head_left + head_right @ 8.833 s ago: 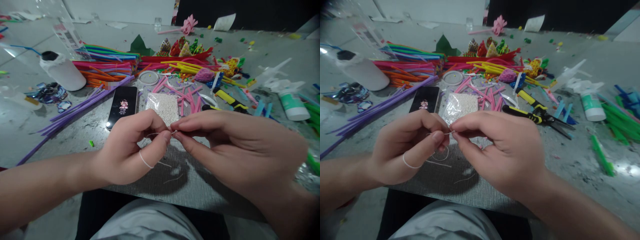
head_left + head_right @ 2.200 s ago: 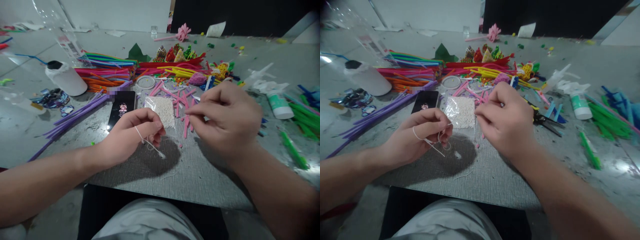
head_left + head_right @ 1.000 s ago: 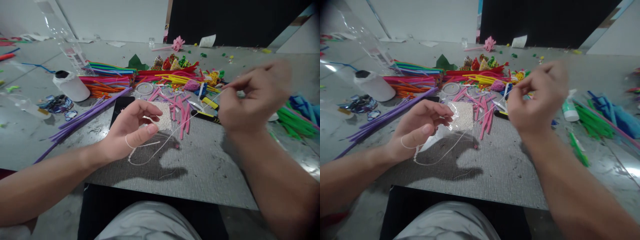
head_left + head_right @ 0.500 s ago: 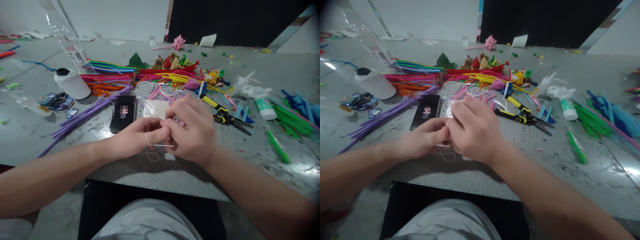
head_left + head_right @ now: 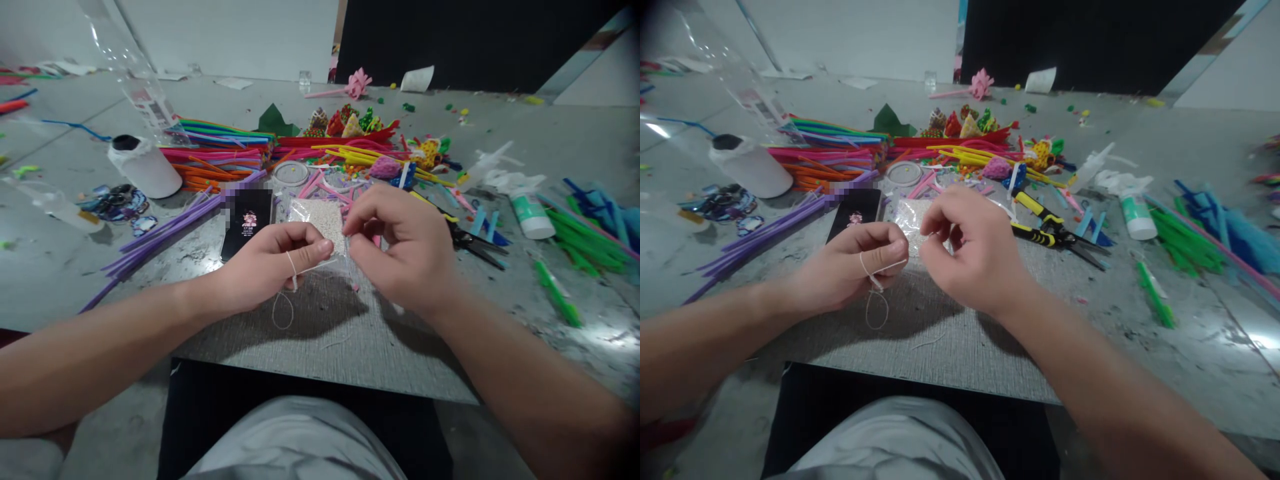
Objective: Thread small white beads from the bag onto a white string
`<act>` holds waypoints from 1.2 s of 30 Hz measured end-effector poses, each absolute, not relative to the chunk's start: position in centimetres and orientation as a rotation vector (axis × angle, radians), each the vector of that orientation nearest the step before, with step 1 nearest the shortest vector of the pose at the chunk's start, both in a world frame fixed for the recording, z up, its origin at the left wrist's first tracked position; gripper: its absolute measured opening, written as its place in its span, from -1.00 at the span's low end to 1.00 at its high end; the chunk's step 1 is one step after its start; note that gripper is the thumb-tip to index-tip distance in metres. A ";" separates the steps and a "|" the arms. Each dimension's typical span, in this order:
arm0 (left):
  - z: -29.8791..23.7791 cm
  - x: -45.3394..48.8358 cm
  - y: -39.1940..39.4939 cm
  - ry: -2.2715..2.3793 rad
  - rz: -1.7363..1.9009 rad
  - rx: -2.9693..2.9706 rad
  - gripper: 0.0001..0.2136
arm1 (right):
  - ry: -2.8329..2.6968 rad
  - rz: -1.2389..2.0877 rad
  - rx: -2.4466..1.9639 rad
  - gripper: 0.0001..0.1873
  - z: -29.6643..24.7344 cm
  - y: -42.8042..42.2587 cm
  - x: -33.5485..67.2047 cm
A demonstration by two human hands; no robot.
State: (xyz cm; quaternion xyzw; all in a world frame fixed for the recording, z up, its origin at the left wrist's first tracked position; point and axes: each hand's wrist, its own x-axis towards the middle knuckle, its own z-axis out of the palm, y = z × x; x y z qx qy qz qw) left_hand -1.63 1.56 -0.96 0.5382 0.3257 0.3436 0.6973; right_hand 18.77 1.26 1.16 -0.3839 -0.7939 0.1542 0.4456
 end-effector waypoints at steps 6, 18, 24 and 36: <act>-1.2 -1.5 1.4 0.617 0.763 1.036 -0.67 | -2.084 0.628 -0.806 -0.80 1.2 0.6 19.4; -0.3 -1.5 0.9 0.534 0.705 0.949 -0.73 | -2.216 0.346 -0.892 -0.85 1.6 0.7 18.9; -0.4 -1.3 0.8 0.600 0.770 1.035 -0.72 | -2.186 0.307 -0.963 -0.78 0.8 0.5 18.4; -0.3 -1.3 1.0 0.658 0.828 1.044 -0.67 | -2.147 0.470 -0.997 -0.58 -0.3 1.7 19.0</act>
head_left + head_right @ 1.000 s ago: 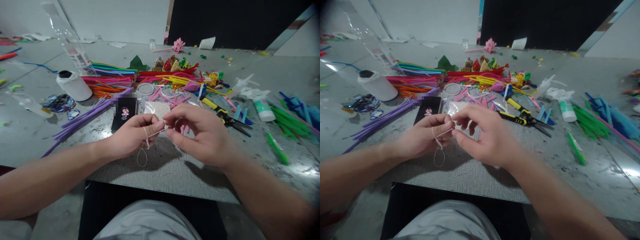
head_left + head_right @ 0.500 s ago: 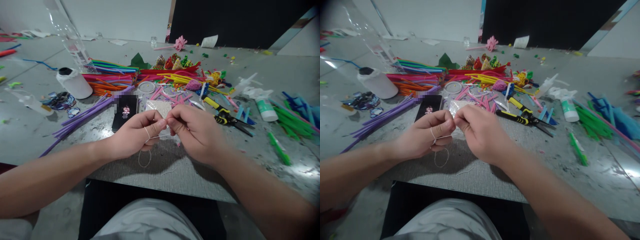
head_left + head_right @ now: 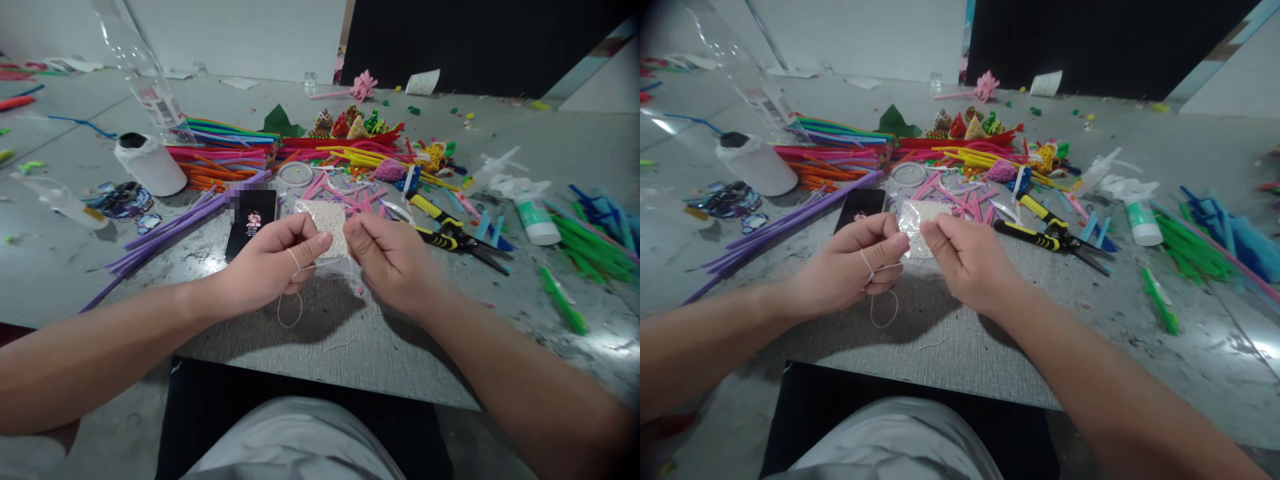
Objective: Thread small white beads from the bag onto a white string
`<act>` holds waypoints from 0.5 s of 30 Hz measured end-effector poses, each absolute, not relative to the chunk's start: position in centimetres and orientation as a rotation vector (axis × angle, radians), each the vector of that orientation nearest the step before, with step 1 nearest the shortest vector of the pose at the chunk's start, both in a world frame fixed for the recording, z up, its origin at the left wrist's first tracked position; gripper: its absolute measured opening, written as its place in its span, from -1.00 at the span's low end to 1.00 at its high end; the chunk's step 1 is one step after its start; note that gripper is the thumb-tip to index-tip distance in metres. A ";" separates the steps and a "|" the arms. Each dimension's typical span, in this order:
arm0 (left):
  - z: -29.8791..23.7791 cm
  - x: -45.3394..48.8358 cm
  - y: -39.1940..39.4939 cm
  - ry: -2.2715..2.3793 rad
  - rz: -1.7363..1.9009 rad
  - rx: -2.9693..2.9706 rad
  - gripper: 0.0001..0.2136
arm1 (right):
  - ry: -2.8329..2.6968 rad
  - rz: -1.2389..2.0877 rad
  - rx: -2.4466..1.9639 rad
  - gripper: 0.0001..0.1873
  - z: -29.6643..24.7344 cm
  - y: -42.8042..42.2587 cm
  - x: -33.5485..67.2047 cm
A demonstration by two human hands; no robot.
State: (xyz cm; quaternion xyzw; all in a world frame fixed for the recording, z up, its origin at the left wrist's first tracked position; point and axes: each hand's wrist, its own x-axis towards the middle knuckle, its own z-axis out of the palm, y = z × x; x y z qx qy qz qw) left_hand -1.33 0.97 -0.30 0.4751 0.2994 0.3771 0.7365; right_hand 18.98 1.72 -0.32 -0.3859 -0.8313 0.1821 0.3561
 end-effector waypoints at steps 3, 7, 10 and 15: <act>-0.1 -1.4 1.1 0.689 0.885 1.011 -0.67 | -2.445 0.433 -0.917 -0.70 -0.8 2.6 19.9; -0.2 -1.2 1.3 0.760 0.886 0.991 -0.69 | -2.677 0.422 -0.958 -0.83 -1.3 3.1 20.5; -0.4 -1.1 1.4 0.784 0.854 0.994 -0.71 | -2.673 0.440 -0.944 -0.87 -1.6 3.1 20.4; -0.6 -1.0 1.4 0.805 0.834 1.037 -0.76 | -2.746 0.356 -0.885 -0.85 -1.7 3.2 20.3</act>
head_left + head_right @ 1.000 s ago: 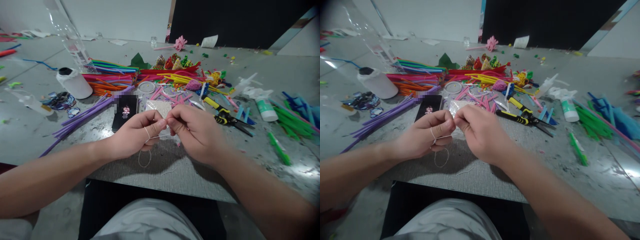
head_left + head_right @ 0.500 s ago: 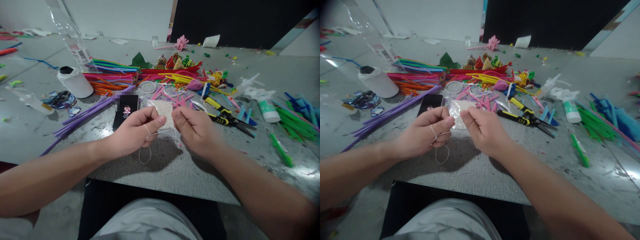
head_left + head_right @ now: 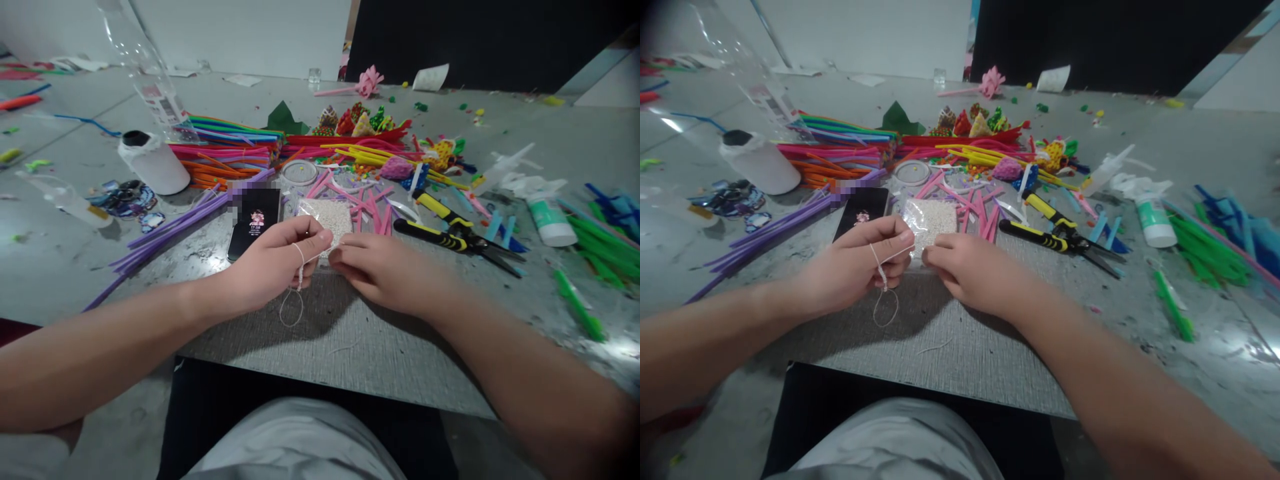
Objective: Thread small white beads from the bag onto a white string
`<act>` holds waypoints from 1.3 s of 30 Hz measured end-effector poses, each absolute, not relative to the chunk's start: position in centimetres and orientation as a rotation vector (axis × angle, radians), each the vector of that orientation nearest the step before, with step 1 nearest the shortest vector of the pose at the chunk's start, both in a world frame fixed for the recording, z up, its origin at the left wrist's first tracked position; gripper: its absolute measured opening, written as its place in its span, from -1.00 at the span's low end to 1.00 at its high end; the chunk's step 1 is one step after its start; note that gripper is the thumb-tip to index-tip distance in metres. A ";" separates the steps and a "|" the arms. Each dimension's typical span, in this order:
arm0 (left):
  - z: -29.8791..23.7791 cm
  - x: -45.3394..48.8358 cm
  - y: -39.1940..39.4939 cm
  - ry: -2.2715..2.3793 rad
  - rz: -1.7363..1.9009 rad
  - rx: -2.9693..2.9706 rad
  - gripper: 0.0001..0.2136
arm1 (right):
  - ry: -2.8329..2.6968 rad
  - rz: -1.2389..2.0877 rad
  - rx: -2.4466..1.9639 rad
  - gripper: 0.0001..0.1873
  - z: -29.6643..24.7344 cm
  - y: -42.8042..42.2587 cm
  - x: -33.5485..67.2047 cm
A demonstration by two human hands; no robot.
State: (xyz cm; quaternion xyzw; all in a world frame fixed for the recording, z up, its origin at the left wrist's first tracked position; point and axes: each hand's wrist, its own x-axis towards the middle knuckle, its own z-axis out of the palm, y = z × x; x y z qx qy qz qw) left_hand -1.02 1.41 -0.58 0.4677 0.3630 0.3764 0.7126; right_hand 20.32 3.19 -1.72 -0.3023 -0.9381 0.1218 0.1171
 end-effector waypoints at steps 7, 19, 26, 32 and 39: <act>0.2 -0.9 1.0 0.865 0.814 0.954 -0.76 | -2.817 0.147 -0.839 -0.75 -1.7 3.0 20.4; 0.3 -0.8 0.7 0.875 0.793 0.984 -0.77 | -2.756 0.381 -1.027 -0.79 -2.0 3.2 19.6; 0.3 -0.9 0.8 0.871 0.791 1.002 -0.77 | -2.842 0.324 -1.063 -0.83 -1.8 3.0 19.0; -0.2 -1.0 0.8 0.851 0.860 1.082 -0.77 | -2.802 0.315 -1.123 -0.89 -1.2 2.5 19.1; -0.5 -1.3 0.4 0.842 0.915 1.180 -0.81 | -2.110 0.847 -1.108 -0.93 -0.8 2.4 20.1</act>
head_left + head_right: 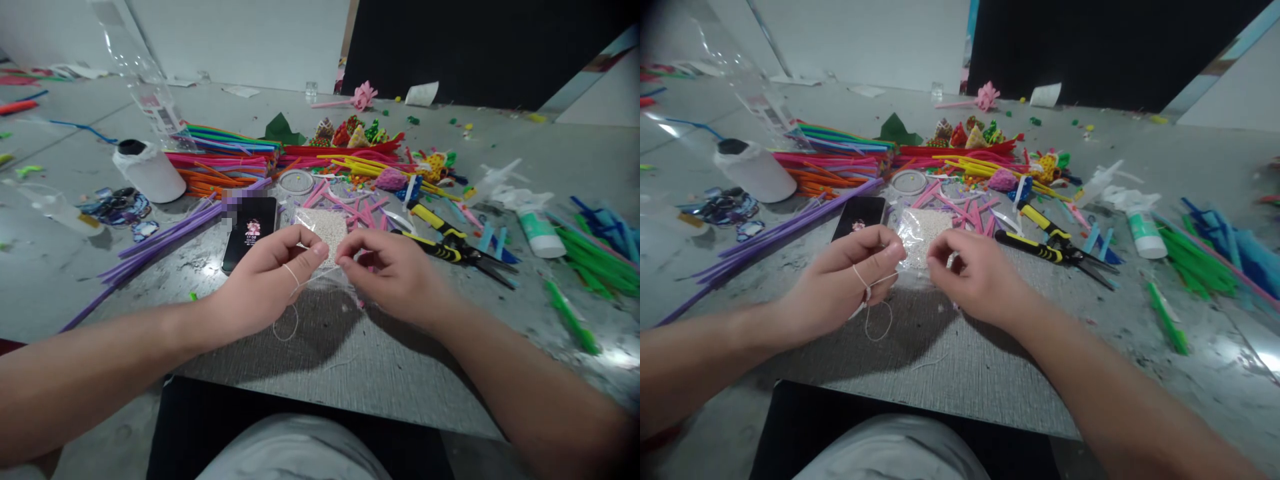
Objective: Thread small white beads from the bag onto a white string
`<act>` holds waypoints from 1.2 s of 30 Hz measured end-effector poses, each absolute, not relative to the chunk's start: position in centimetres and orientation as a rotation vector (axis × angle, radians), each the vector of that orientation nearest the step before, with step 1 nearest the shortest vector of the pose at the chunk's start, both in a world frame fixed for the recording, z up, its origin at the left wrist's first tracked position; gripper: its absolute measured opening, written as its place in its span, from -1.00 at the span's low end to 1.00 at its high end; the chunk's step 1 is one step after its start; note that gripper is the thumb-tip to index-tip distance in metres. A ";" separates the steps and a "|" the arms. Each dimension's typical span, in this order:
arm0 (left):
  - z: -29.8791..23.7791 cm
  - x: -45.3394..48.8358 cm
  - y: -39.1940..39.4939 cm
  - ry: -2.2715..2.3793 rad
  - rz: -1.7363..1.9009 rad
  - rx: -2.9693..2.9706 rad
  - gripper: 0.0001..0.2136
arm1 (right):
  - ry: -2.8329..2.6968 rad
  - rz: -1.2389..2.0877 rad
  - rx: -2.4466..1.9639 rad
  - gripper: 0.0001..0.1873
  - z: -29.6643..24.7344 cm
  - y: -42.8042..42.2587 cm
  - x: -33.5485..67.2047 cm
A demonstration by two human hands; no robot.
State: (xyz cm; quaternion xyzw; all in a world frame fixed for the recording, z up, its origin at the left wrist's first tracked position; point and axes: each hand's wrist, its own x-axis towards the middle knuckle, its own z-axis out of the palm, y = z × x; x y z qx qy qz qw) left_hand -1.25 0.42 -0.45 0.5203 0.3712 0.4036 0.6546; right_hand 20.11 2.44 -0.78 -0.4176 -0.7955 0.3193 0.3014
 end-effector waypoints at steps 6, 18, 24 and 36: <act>0.0 -1.3 -0.1 0.745 0.961 1.319 -0.82 | -1.546 1.416 -0.922 -0.91 0.2 1.0 19.6; 1.1 -1.5 -1.5 0.892 1.057 1.476 -0.88 | -1.372 1.667 -0.736 -0.92 0.7 -0.4 18.8; 1.2 -1.4 -1.7 0.818 1.064 1.550 -0.90 | -1.324 1.726 -0.730 -0.94 0.5 -0.7 18.9; 0.8 -2.3 -1.9 0.924 1.016 1.773 -0.84 | -1.373 1.642 -0.740 -0.94 0.3 -0.3 18.9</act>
